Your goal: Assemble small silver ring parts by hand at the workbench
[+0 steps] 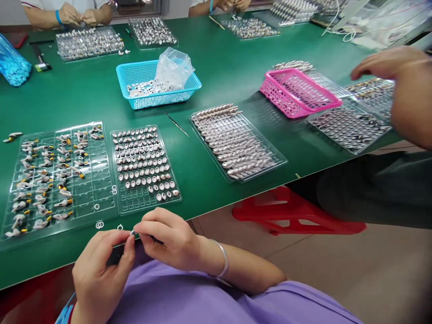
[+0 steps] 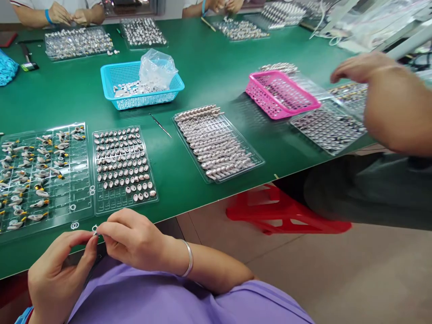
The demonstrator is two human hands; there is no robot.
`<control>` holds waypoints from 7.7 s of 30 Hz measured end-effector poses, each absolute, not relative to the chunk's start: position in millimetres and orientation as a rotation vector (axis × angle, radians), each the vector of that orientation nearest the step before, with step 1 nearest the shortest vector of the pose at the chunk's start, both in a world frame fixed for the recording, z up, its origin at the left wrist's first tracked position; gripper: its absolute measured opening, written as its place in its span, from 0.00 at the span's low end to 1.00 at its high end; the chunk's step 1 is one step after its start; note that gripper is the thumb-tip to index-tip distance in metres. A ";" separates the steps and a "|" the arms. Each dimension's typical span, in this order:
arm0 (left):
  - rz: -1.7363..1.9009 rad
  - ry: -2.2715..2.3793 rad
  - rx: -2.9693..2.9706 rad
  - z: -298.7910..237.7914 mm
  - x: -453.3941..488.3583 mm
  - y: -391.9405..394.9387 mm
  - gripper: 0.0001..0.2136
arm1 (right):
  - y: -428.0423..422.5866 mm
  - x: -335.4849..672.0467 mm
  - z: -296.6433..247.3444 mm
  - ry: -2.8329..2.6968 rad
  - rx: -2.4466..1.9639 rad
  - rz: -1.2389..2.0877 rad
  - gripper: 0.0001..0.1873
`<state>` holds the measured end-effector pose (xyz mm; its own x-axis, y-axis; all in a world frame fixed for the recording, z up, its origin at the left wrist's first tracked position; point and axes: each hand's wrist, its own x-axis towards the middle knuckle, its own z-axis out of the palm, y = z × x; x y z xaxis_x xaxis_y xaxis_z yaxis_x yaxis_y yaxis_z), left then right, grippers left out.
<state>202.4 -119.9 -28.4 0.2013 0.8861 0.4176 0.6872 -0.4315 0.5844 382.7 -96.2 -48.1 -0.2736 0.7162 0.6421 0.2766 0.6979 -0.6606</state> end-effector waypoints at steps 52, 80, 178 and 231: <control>0.397 1.285 1.845 -20.4 196.8 -87.3 0.12 | -82.2 405.5 -47.3 -1.716 -0.749 1.035 0.03; 0.794 1.378 1.963 -37.2 232.1 -60.7 0.09 | -82.1 413.0 -57.9 -1.381 -0.977 1.220 0.05; 0.832 1.229 0.793 -31.0 217.1 -105.3 0.12 | -92.3 386.6 -72.3 -0.601 -0.584 2.121 0.19; 0.801 1.381 1.235 -24.4 215.0 -108.7 0.06 | -87.2 395.8 -53.4 -1.163 -0.683 1.828 0.09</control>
<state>215.0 -108.7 -24.4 0.1034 0.9575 -0.2693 0.2424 0.2383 0.9405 395.8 -87.2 -53.4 -0.4958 0.8684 -0.0066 -0.3620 -0.2135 -0.9074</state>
